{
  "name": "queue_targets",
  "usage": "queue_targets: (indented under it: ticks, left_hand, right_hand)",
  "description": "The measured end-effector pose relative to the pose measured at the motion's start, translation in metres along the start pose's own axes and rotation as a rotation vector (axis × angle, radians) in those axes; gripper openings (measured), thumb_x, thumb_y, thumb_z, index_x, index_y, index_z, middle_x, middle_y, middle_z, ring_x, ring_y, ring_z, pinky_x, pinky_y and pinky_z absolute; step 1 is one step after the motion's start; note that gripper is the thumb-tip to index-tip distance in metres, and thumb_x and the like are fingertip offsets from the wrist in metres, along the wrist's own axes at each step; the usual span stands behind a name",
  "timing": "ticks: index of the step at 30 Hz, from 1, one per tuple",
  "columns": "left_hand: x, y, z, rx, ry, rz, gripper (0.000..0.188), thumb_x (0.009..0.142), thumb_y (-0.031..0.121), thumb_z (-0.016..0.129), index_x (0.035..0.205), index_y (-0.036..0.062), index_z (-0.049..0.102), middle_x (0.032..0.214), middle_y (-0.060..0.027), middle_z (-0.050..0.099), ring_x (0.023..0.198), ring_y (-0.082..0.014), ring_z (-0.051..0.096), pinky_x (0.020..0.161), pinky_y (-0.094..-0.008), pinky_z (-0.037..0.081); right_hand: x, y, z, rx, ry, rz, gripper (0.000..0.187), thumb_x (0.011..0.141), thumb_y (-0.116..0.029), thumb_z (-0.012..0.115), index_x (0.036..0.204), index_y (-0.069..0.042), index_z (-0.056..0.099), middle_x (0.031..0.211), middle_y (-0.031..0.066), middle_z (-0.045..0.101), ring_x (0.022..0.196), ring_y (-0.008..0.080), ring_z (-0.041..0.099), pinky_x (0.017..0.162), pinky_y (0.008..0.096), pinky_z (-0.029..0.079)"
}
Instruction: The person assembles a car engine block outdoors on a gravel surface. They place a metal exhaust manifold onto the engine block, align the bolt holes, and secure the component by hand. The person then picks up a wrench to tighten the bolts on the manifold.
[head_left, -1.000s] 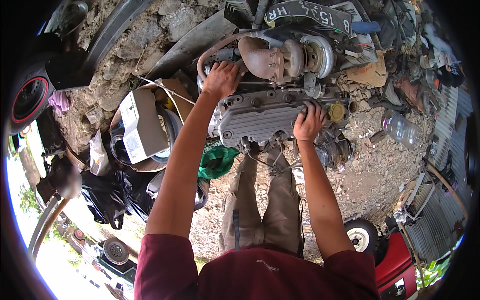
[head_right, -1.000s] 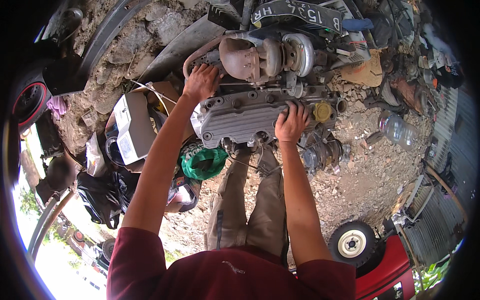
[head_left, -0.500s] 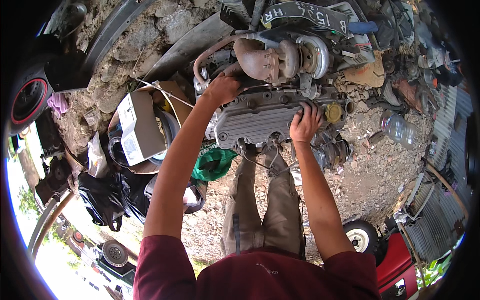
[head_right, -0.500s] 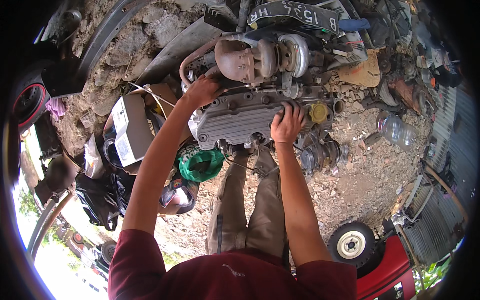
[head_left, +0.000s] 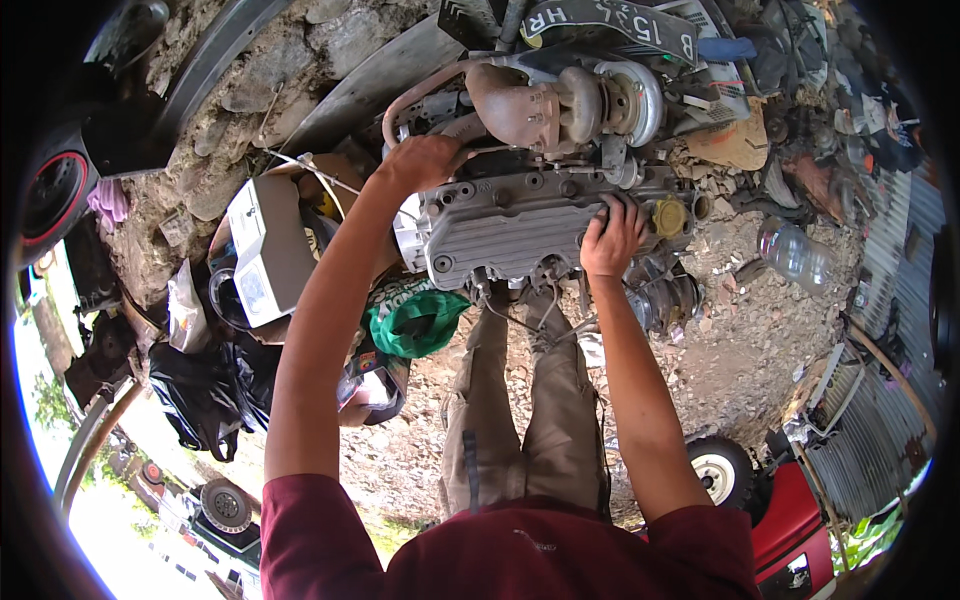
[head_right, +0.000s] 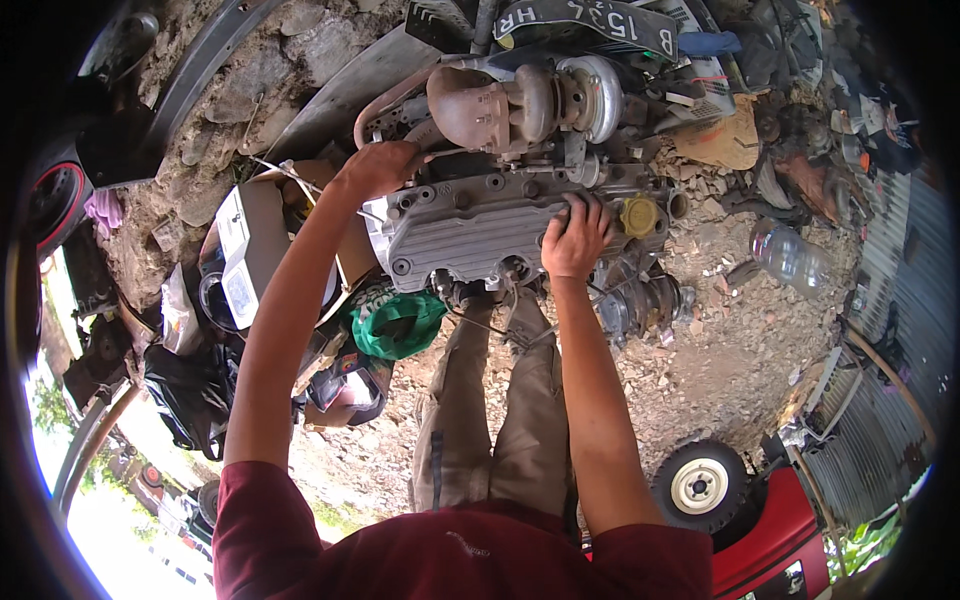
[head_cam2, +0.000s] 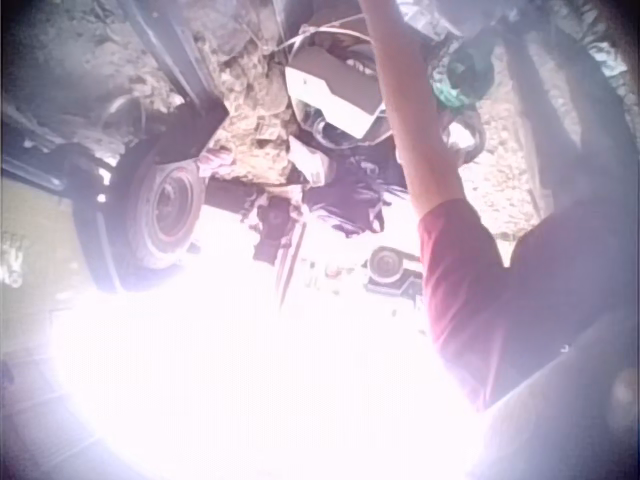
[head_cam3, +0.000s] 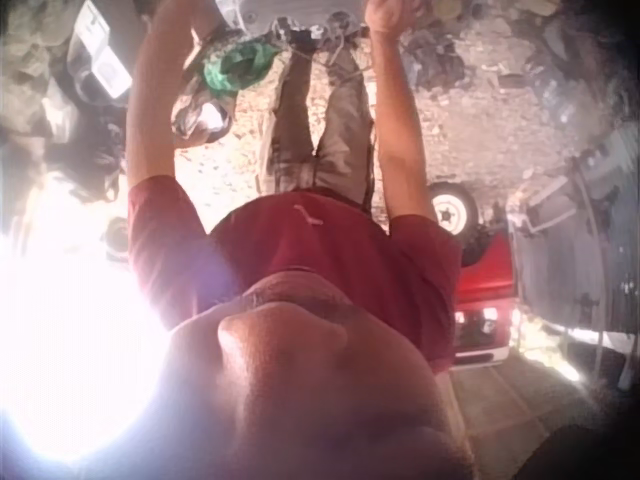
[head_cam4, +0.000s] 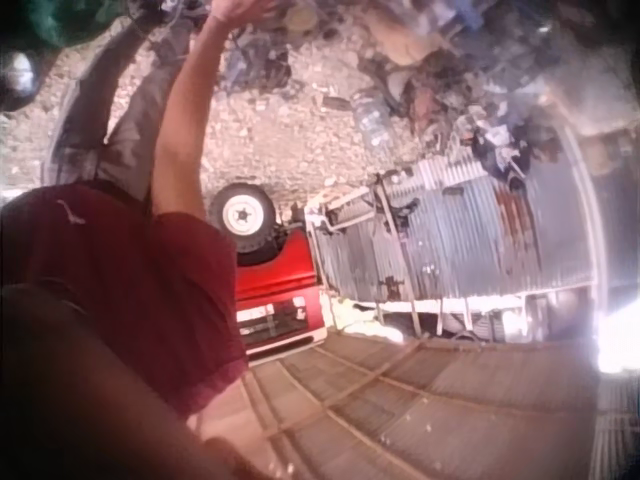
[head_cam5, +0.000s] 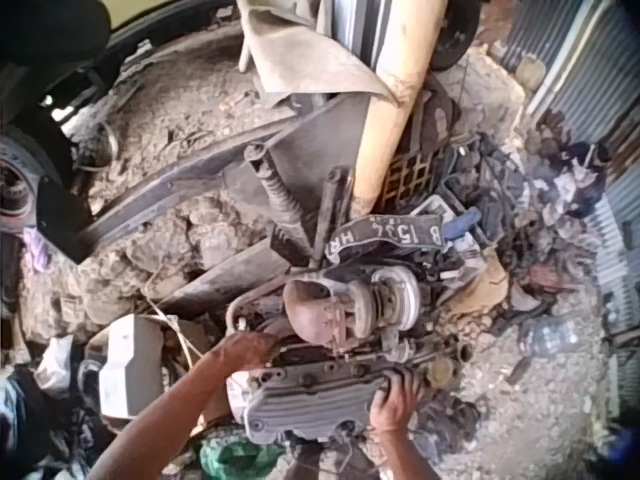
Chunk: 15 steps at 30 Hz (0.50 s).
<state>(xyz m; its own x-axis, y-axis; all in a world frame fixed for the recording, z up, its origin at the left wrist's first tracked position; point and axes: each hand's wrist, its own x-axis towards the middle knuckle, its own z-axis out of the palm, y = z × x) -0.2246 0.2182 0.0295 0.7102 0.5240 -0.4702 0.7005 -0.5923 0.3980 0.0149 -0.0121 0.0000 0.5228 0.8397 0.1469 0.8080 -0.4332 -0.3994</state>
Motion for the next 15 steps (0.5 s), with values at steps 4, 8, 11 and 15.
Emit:
queue_targets:
  ticks: [4, 8, 11, 15]
  left_hand:
    - [-0.008, 0.009, -0.006, 0.053, 0.021, 0.014, 0.029, 0.095, 0.028, 0.053, 0.095, 0.0017, 0.065, 0.096, -0.02, 0.068, 0.095, -0.037, 0.066, 0.084, -0.0472, 0.052]
    - [-0.005, 0.043, -0.012, 0.234, -0.026, 0.068, 0.015, 0.082, 0.01, 0.058, 0.092, 0.0037, 0.068, 0.099, -0.0167, 0.067, 0.095, -0.0338, 0.068, 0.081, -0.0421, 0.056]
    - [-0.004, 0.071, -0.024, 0.242, -0.063, 0.063, 0.017, 0.082, 0.01, 0.058, 0.092, 0.0025, 0.069, 0.101, -0.0131, 0.066, 0.097, -0.0322, 0.068, 0.082, -0.0406, 0.056]
    - [-0.001, 0.084, -0.027, 0.265, -0.09, -0.008, 0.018, 0.083, 0.01, 0.057, 0.093, 0.0039, 0.071, 0.102, -0.0135, 0.067, 0.097, -0.0308, 0.068, 0.083, -0.0403, 0.056]
  right_hand:
    - [0.001, 0.003, 0.001, -0.012, 0.014, -0.005, 0.03, 0.087, -0.024, 0.049, 0.111, -0.012, 0.061, 0.119, 0.0095, 0.058, 0.12, 0.0318, 0.048, 0.105, 0.0504, 0.028]
    - [-0.001, 0.004, 0.002, -0.017, 0.014, 0.004, 0.029, 0.087, -0.024, 0.049, 0.111, -0.012, 0.061, 0.119, 0.0094, 0.058, 0.119, 0.0319, 0.048, 0.105, 0.0501, 0.028]
    - [0.0, 0.004, 0.0, -0.01, 0.013, 0.007, 0.03, 0.087, -0.024, 0.049, 0.11, -0.012, 0.061, 0.119, 0.0095, 0.058, 0.12, 0.032, 0.048, 0.106, 0.0504, 0.027]
    - [0.001, 0.001, 0.001, -0.007, 0.017, -0.003, 0.03, 0.086, -0.024, 0.049, 0.11, -0.012, 0.061, 0.118, 0.0096, 0.058, 0.12, 0.0322, 0.048, 0.106, 0.0505, 0.027]
